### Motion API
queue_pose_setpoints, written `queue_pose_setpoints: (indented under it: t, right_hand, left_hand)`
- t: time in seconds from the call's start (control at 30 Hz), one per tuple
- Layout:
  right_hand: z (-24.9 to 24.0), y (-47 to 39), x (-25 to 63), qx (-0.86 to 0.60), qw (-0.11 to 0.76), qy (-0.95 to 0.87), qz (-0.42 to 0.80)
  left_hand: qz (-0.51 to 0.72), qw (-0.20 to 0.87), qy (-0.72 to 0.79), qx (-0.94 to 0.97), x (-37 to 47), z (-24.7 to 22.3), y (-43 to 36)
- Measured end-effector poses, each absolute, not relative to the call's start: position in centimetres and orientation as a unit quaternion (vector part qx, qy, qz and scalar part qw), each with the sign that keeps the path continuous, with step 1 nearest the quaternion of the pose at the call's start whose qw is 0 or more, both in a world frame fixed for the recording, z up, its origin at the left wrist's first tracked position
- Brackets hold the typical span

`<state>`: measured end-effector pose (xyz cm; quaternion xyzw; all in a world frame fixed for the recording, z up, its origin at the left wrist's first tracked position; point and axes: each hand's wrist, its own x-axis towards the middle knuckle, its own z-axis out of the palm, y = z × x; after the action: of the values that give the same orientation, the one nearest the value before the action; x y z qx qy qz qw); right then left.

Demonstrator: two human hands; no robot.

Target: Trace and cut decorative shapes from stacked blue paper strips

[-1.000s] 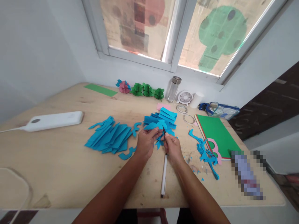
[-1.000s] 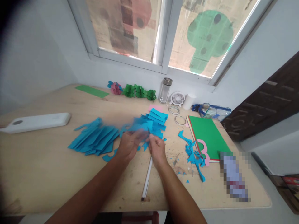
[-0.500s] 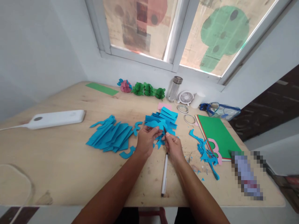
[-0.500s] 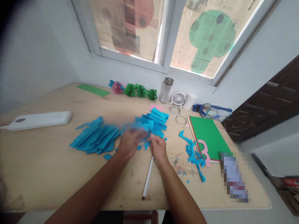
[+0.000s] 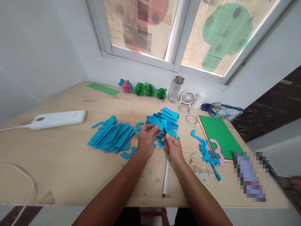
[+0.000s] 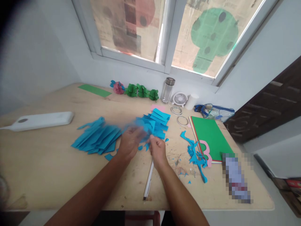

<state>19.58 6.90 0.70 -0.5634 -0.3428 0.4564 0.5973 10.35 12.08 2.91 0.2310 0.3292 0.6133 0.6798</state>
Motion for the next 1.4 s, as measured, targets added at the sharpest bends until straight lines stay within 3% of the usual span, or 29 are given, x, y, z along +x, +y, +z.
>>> queue_pose_setpoints:
  t: [0.33,1.4]
  right_hand:
    - [0.56,6.97,19.58,-0.569,0.611,-0.321,0.447]
    - [0.81,7.03,19.35,-0.573,0.592,-0.332,0.459]
  left_hand:
    - [0.558,0.671,0.380,0.306,10.63,2.63,11.64]
    - [0.547,0.695,0.362,0.295,10.27,2.88,11.84]
